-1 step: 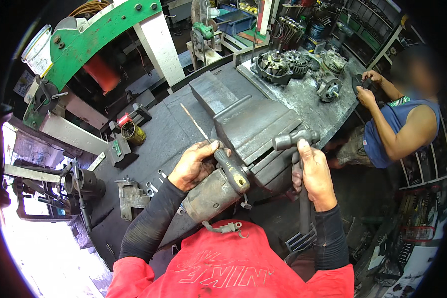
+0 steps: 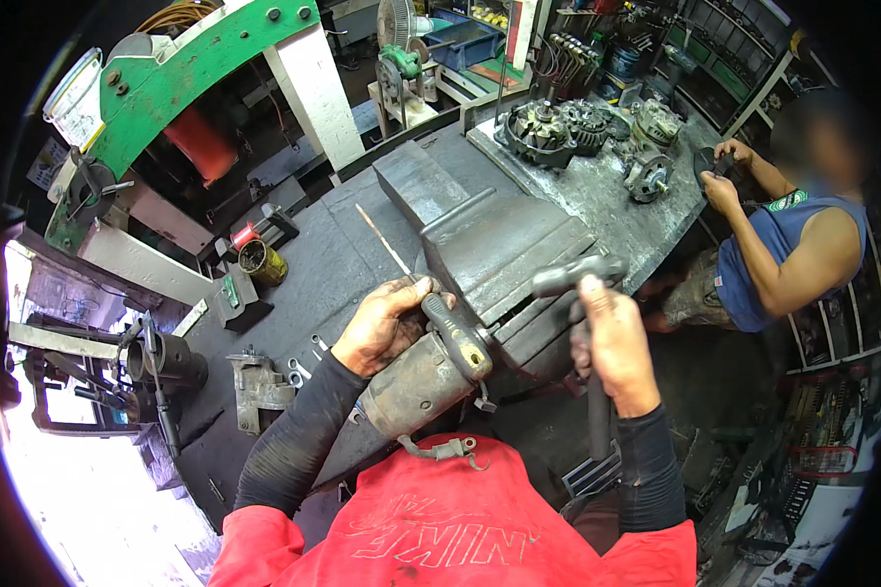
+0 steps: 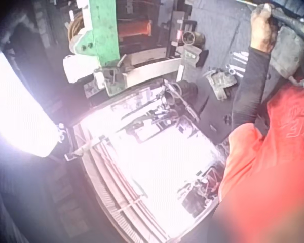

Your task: The person disassembles a mechanical housing on a workbench, removes internal components, and uses a screwdriver and hammer to extract a pin. They then reassemble the housing with the components and tighten bolts using a wrench.

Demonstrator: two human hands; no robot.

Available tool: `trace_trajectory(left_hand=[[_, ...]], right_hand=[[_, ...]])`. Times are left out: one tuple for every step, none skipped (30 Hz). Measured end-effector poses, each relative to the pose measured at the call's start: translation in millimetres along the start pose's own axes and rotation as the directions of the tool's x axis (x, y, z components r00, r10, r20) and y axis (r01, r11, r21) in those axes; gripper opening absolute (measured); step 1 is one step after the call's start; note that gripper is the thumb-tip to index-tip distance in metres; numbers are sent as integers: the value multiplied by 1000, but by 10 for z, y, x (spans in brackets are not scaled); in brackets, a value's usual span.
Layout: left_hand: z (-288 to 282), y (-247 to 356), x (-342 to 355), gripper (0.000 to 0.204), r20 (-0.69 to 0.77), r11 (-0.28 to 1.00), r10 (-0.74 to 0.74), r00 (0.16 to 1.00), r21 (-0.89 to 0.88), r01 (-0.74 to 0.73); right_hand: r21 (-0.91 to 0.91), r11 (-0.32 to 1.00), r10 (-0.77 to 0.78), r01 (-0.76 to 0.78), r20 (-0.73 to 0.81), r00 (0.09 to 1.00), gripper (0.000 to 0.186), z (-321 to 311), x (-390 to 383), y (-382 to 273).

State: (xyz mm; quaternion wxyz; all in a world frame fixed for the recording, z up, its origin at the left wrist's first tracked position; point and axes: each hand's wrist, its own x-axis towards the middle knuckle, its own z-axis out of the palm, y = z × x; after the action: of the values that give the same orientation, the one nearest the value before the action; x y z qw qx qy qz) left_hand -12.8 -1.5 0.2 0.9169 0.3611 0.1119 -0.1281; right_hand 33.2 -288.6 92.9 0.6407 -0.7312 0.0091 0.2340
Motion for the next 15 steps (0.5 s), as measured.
trace_trajectory(left_hand=[[-8, 3, 10, 25, 4, 1000, 5, 1000, -1, -5], [-13, 5, 18, 24, 11, 1000, 7, 1000, 0, -7], [-17, 29, 64, 24, 42, 1000, 29, 999, -4, -29], [-16, 27, 79, 24, 24, 1000, 11, 1000, -11, -11], [-16, 27, 82, 24, 20, 999, 12, 1000, -31, -11], [-15, 22, 76, 24, 5, 998, -5, 1000, -69, 5], [-14, 26, 78, 24, 8, 999, 8, 1000, -38, -7], [-14, 27, 71, 24, 6, 1000, 4, 1000, -23, -4], [-16, 28, 66, 24, 2, 1000, -2, 1000, -19, 2], [-23, 38, 60, 24, 1, 1000, -2, 1000, -2, 2], [-33, 48, 47, 24, -3, 1000, -13, 1000, 7, 13], [-45, 54, 41, 23, 42, 1000, -14, 999, -28, 15], [-64, 43, -4, 23, 34, 993, -28, 999, -112, 32], [-101, 62, -47, 26, 13, 994, -37, 999, -105, 38], [-116, 49, -65, 28, 20, 994, -20, 1000, -111, 22]], right_hand=[[-56, 998, 44, -39, 91, 995, 54, 2, 10, 1], [-113, 991, 83, -66, 150, 985, 54, 11, 6, 10], [-144, 987, 113, -74, 282, 953, 53, -2, 38, -10], [-179, 983, 73, -45, 156, 985, 54, -16, 50, -24], [-193, 981, 34, -11, 115, 993, 54, -45, 80, -55], [-247, 968, 52, -45, 21, 998, 54, -64, 101, -80], [-125, 992, 15, -34, -147, 989, 55, -59, 105, -85], [-37, 997, -68, 62, -188, 980, 55, -50, 114, -90], [-92, 995, -40, 32, -87, 995, 55, -46, 108, -91], [-169, 985, -42, 26, -90, 995, 54, -13, 104, -76], [-293, 953, -22, 80, 197, 980, 54, 28, 67, -43], [-228, 973, 101, -24, 333, 938, 52, 65, 50, -20], [-279, 960, 61, 13, 255, 965, 53, 65, 55, -16], [-320, 947, 52, 36, 264, 963, 53, 67, 61, -8], [-255, 966, -3, 43, 155, 988, 54, 33, 82, -18]])
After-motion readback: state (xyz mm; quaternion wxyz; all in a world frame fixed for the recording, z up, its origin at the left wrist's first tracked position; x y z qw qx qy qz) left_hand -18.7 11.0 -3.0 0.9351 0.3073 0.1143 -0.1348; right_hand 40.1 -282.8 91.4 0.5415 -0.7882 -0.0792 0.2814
